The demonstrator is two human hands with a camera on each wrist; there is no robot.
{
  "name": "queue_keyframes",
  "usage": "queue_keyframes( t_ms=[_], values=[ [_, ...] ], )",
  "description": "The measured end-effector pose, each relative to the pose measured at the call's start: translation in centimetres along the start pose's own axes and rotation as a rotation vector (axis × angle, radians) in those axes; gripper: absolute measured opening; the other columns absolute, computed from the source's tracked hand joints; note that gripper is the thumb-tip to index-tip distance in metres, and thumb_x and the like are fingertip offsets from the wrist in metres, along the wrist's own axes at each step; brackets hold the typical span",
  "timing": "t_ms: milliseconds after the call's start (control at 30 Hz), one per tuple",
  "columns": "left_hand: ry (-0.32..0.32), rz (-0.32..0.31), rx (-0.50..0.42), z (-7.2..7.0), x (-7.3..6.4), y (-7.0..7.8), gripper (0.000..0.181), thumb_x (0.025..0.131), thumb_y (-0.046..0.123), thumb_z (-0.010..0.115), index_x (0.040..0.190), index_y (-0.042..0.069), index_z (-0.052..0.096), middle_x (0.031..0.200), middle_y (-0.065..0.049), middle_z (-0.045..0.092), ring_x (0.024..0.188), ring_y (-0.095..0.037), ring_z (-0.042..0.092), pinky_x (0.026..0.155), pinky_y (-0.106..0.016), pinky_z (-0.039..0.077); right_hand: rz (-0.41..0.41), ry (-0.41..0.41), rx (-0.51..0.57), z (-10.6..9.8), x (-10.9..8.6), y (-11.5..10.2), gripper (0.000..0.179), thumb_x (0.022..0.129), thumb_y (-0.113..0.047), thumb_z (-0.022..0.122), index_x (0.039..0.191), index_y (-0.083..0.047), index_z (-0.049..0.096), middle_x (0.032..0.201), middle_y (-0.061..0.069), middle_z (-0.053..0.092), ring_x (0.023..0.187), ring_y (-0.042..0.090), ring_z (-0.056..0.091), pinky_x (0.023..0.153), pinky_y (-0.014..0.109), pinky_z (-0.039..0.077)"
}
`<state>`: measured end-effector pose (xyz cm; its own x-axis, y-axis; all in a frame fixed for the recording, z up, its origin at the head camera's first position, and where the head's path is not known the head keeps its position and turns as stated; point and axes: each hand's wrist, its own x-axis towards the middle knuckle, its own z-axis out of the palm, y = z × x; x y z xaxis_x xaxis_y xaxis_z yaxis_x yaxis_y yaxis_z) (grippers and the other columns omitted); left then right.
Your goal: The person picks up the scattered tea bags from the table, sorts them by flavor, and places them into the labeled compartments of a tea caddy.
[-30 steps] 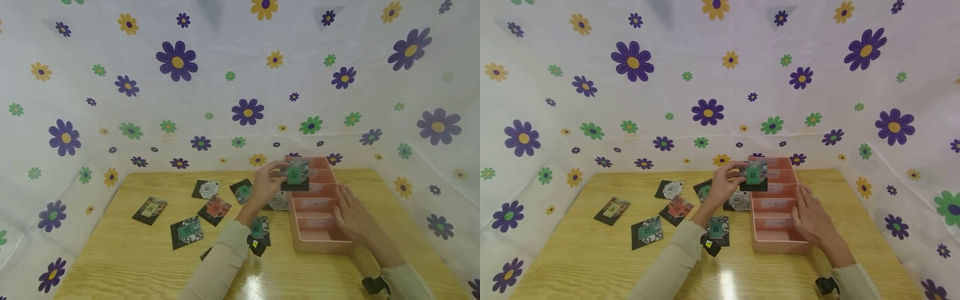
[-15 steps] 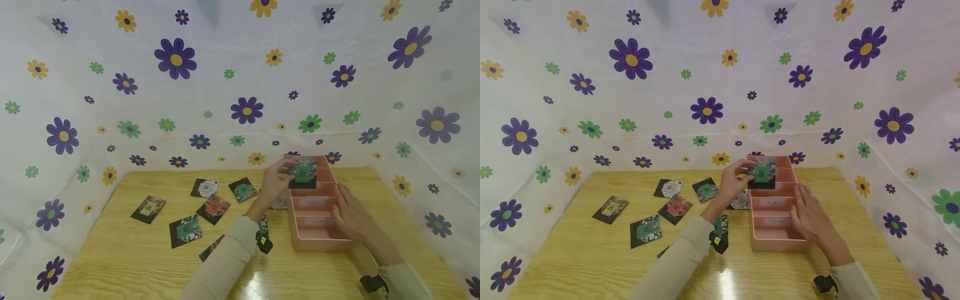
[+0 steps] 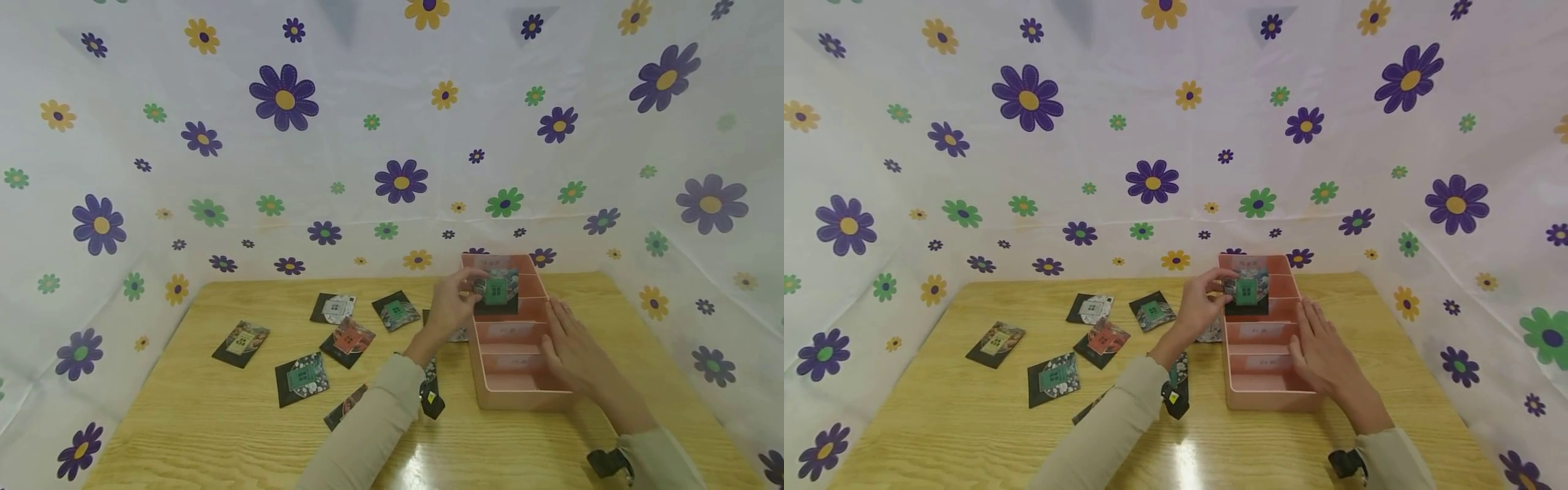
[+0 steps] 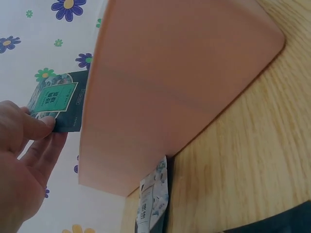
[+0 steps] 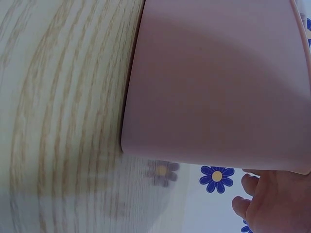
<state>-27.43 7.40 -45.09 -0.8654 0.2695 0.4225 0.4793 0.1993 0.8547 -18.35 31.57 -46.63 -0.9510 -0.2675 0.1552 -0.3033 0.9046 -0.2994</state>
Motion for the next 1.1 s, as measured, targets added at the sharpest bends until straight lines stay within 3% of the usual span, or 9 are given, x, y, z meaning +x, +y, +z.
queue_keyframes(
  t_ms=[367,800,1100],
  values=[
    [-0.018,0.028,0.043,0.3,-0.7,-0.9,0.046,0.085,-0.017,0.073,0.121,0.011,0.071,0.112,-0.007,0.067,0.098,-0.014,0.069,0.078,-0.015,0.055,-0.009,0.019,0.009,0.3,0.1,0.2,0.064,0.108,-0.022,0.037,0.157,0.014,0.016,0.165,0.032,0.012,0.153,0.049,0.01,0.116,0.068,0.022],
    [-0.066,0.039,0.102,0.3,-1.2,-1.1,0.047,0.086,-0.018,0.07,0.122,0.012,0.069,0.127,-0.004,0.066,0.107,-0.015,0.065,0.083,-0.015,0.054,-0.034,0.053,0.03,0.4,-0.1,0.3,0.063,0.107,-0.018,0.039,0.155,0.017,0.017,0.162,0.036,0.017,0.151,0.051,0.012,0.121,0.061,0.017],
    [-0.098,0.095,0.227,0.1,-1.5,-1.1,0.044,0.088,-0.015,0.07,0.123,0.011,0.07,0.128,-0.003,0.066,0.108,-0.012,0.062,0.089,-0.012,0.05,-0.053,0.072,0.03,0.4,-0.1,0.3,0.063,0.106,-0.017,0.042,0.154,0.018,0.02,0.16,0.038,0.02,0.149,0.054,0.016,0.122,0.058,0.016]
  ],
)
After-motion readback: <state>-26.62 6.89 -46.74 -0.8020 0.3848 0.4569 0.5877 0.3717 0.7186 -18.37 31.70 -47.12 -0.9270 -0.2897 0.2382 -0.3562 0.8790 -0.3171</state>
